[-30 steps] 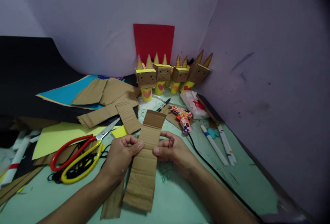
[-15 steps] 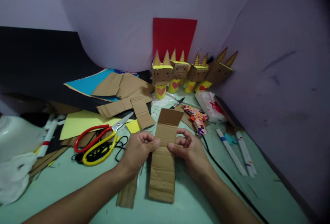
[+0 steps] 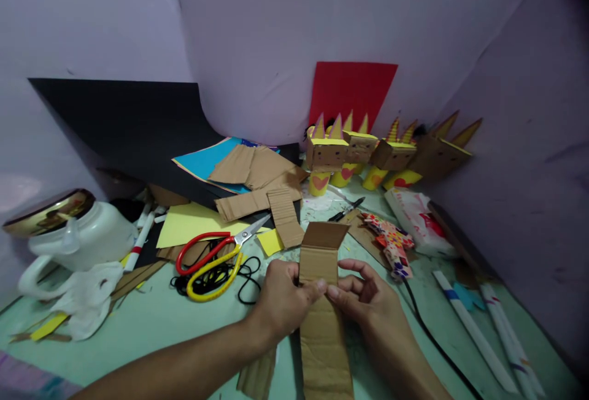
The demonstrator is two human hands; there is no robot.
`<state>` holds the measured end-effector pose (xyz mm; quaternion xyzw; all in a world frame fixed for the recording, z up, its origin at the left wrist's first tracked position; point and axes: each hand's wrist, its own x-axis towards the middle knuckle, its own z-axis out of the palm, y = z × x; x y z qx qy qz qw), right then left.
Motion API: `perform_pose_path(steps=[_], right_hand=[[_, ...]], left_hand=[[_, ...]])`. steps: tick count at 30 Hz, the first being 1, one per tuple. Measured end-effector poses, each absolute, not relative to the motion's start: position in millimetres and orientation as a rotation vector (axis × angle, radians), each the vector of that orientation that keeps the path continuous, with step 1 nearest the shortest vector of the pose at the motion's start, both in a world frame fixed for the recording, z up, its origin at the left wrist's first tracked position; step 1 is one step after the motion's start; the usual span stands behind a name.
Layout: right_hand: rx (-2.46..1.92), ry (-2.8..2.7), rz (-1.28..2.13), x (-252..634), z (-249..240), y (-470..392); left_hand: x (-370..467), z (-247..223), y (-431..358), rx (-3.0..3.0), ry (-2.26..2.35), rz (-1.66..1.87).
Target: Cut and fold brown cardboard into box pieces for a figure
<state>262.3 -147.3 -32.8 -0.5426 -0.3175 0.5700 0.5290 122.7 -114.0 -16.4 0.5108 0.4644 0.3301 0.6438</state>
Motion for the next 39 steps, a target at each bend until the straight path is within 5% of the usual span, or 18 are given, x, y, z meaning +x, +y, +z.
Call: perform_pose_path(steps=[20,28,33,39], right_hand=[[-1.276,-0.634,1.365,269,-41,-145],[-1.268,-0.602,1.291,277,-37,-144],[-1.475,-0.623,1.138,283,-33,-128],[-1.705,-1.008,0.95,286,-35,-111]], left_hand=[[125,-26,-105,1.115,1.067,0.688],[108,-6,-87,1.774,1.183,0.683],[58,19,-36,2.557,1.797,0.725],[35,9,-12,2.364,1.88,0.591]])
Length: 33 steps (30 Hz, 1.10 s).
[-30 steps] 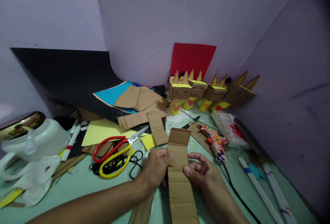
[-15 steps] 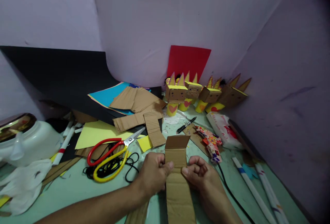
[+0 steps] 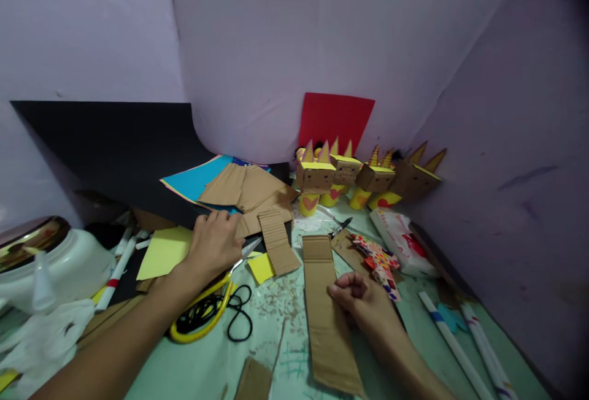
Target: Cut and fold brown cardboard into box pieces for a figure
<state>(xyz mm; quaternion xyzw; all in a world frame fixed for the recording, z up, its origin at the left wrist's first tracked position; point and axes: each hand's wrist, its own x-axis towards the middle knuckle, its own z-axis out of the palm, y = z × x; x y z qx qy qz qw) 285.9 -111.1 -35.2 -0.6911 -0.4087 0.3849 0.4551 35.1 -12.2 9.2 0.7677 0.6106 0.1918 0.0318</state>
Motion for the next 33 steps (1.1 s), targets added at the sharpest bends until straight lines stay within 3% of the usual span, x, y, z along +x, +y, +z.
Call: perform_pose_path(steps=[7,11,18,26,33], right_hand=[[-2.333,-1.825,0.398,281,7,-107],[-2.242,-1.895,0.223,258,31,-84],[-2.125,-1.902,0.249,204,20,-30],[-2.113,-1.765,0.377,202,10,-16],[-1.802,-1.479,0.692,239,20,-33]], left_hand=[[24,17,-2,1.901,1.763,0.889],[24,23,0,1.596,1.51,0.944],[27,34,-11,0.774,0.948,0.952],[28,29,-10,0.824,0.987,1.0],[44,30,-26,1.006,1.033,1.03]])
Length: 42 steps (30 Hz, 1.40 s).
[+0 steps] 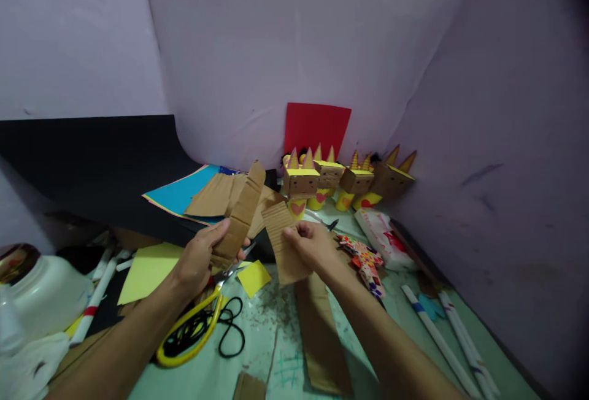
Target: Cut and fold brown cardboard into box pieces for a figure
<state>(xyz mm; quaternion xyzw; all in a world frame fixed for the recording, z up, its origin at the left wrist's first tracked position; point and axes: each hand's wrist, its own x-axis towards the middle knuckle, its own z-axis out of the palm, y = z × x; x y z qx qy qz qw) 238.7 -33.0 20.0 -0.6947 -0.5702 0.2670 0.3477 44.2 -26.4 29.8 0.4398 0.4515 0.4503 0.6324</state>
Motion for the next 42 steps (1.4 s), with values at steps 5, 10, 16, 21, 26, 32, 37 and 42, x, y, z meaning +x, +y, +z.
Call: perform_pose_path(steps=[5,10,16,21,26,32,37,42], right_hand=[[-1.587,-1.196,0.907,251,2,-85],[-1.098,-0.738,1.103,245,-19,-121],[-1.1,-0.7,1.068,241,-28,-123],[-1.118,-0.631,1.095,234,-31,-123],[-1.101,-0.581,1.096,230,-33,-124],[-1.054,-0.47,1.181,228,-27,-126],[-1.014,-0.483,1.177,229,-30,-127],[-0.883,-0.548,1.242,231,-30,-125]], left_hand=[[74,21,-63,1.285,1.038,0.998],[97,0,-101,1.525,1.078,0.756],[106,-7,-114,2.09,1.284,0.682],[113,-4,-113,2.244,1.38,0.536],[115,-3,-116,2.371,1.494,0.401],[119,-4,-123,2.569,1.495,0.305],[118,-9,-124,2.64,1.462,0.395],[113,-7,-115,2.331,1.37,0.586]])
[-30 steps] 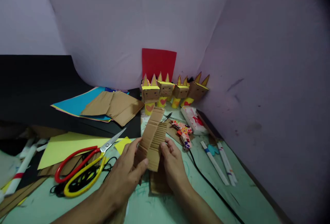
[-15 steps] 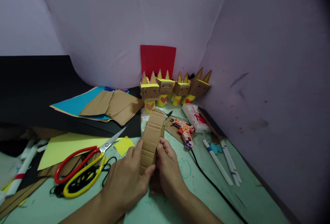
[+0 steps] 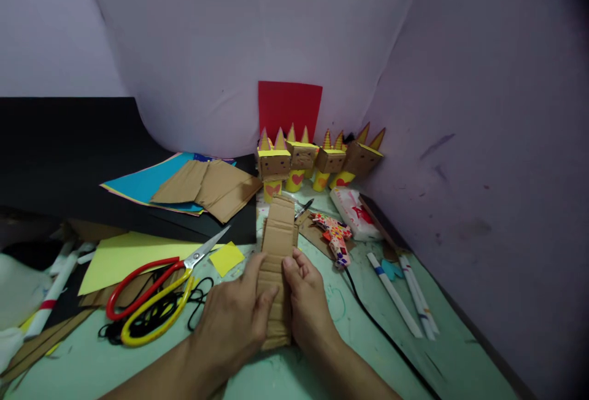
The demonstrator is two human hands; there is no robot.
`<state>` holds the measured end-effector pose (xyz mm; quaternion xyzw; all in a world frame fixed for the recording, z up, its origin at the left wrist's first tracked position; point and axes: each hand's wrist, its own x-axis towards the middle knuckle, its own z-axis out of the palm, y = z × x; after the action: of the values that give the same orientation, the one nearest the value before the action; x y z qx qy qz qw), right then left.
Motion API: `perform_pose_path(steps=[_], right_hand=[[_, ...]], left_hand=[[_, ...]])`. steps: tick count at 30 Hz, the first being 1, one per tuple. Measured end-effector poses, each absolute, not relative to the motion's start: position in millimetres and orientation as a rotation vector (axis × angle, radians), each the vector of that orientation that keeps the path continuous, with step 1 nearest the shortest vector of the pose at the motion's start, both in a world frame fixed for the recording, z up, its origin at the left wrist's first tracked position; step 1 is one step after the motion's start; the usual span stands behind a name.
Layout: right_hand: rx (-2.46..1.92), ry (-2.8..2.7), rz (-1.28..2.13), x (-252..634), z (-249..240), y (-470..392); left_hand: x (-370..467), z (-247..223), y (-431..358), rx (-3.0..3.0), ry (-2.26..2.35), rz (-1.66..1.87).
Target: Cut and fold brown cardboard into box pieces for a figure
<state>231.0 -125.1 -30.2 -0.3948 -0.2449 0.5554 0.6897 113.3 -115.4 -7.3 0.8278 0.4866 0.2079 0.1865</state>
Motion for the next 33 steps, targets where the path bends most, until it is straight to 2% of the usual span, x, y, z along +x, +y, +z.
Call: perform_pose_path(steps=[6,13,19,25,30,33], right_hand=[[-0.799,-0.507,1.354,232,-29,-127],[-0.833,-0.57,1.519,225,-23,-133],[-0.992,-0.641,1.358,233,-20,-129],[-1.046,-0.516,1.209,249,-18,-122],[-1.018,-0.46,1.245,252,-12,-122],[-1.009,-0.486,1.276,252,-13,-122]], left_hand=[[110,-14,-86,1.461,1.143,0.731],[111,-11,-76,1.077,1.018,0.902],[113,-7,-87,1.085,1.004,0.862],[115,-2,-99,1.361,1.04,0.772],[114,-9,-93,1.326,1.092,0.757],[109,-10,-86,1.537,1.218,0.881]])
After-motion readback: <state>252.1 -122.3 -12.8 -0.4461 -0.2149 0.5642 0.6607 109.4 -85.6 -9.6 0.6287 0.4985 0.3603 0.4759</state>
